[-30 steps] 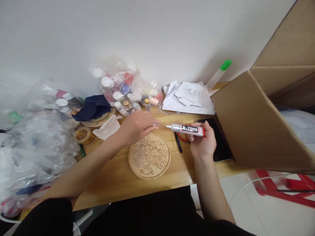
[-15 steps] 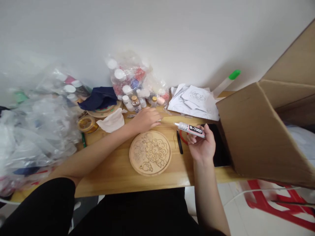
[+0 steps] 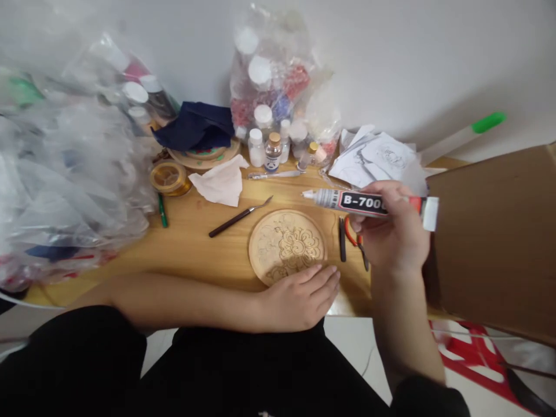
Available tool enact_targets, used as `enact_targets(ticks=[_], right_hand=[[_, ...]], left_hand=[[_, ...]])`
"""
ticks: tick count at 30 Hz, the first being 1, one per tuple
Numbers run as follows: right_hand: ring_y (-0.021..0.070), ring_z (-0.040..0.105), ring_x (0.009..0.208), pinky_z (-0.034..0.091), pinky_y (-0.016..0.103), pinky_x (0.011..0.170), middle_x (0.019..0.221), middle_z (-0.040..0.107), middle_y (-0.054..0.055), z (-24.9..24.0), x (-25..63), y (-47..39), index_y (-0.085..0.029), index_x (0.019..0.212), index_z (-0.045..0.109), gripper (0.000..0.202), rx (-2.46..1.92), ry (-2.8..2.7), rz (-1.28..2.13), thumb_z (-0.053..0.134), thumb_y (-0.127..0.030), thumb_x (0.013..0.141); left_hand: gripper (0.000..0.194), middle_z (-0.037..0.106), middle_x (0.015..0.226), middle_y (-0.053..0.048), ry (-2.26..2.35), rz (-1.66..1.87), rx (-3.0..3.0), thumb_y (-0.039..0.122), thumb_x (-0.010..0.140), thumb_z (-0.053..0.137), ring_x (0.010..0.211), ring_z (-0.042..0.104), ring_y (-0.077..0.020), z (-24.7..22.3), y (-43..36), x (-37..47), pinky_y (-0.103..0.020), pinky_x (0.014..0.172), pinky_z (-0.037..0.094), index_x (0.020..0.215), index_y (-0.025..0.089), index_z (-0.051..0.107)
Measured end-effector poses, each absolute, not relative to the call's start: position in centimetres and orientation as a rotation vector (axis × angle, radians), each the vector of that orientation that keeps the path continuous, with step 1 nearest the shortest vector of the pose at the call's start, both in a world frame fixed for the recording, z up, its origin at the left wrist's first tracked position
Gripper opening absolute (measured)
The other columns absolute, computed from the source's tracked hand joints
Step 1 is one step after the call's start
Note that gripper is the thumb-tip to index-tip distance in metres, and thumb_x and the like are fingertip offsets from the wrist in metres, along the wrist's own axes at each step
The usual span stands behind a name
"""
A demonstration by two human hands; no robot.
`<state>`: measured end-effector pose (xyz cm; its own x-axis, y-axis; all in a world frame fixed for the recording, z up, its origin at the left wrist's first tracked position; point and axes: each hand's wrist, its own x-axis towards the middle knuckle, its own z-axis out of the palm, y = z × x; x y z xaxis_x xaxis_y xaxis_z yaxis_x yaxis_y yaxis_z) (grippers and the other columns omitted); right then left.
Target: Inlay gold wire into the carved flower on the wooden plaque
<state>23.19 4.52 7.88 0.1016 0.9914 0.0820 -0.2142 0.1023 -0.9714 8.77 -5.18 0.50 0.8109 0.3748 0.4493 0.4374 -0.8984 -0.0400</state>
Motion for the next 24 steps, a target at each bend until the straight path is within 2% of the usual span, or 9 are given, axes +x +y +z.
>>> enact_targets(ticks=[2,5,10,15,21,24], right_hand=[[0.007,0.045,0.038,0.03,0.02,0.034,0.054,0.058,-0.003,7.0,22.0,4.6,-0.019,0.065,0.067,0.026,-1.078,-1.036,1.078,0.072,-0.041,0.076],[0.0065,0.042,0.038,0.028,0.02,0.032,0.054,0.055,-0.003,4.9,21.0,4.4,-0.019,0.064,0.067,0.034,-1.177,-1.066,0.982,0.065,-0.048,0.083],[0.0067,0.045,0.043,0.035,0.019,0.037,0.056,0.055,-0.004,2.5,20.9,3.9,-0.021,0.067,0.067,0.028,-1.292,-1.219,0.868,0.065,-0.042,0.084],[0.0093,0.054,0.049,0.046,0.022,0.047,0.057,0.057,-0.003,1.8,20.6,3.7,-0.019,0.064,0.067,0.028,-1.337,-1.309,0.753,0.066,-0.04,0.084],[0.0096,0.055,0.05,0.047,0.022,0.048,0.06,0.062,-0.002,1.5,20.3,3.8,-0.021,0.063,0.066,0.023,-1.291,-1.329,0.735,0.065,-0.032,0.084],[0.0084,0.05,0.045,0.045,0.023,0.047,0.059,0.062,-0.003,1.5,20.3,3.8,-0.021,0.064,0.067,0.023,-1.267,-1.335,0.747,0.065,-0.032,0.085]], left_hand=[[0.036,0.066,0.127,-0.014,-0.649,-0.642,-2.836,0.018,0.096,0.045,0.122,0.061,-0.0256,0.0,-5.1,8.7,-0.038,0.108,0.044,0.122,0.004,0.065],[0.037,0.065,0.13,-0.013,-0.615,-0.691,-2.831,0.022,0.097,0.045,0.125,0.059,-0.0263,-0.4,-5.2,8.4,-0.038,0.11,0.043,0.123,0.007,0.066],[0.047,0.059,0.136,-0.017,-0.684,-0.561,-2.933,0.031,0.099,0.04,0.13,0.055,-0.0265,-1.1,-5.6,8.3,-0.039,0.115,0.037,0.132,0.003,0.058],[0.043,0.062,0.133,-0.017,-0.738,-0.6,-2.996,0.026,0.097,0.04,0.128,0.056,-0.0267,-1.4,-5.6,8.3,-0.04,0.114,0.037,0.128,0.005,0.061],[0.041,0.063,0.131,-0.016,-0.741,-0.646,-3.031,0.025,0.097,0.04,0.127,0.057,-0.0254,-1.4,-5.4,8.3,-0.039,0.114,0.038,0.125,0.006,0.064],[0.041,0.066,0.129,-0.013,-0.755,-0.674,-3.027,0.023,0.098,0.038,0.127,0.057,-0.0244,-1.4,-5.3,8.3,-0.038,0.114,0.039,0.123,0.008,0.066]])
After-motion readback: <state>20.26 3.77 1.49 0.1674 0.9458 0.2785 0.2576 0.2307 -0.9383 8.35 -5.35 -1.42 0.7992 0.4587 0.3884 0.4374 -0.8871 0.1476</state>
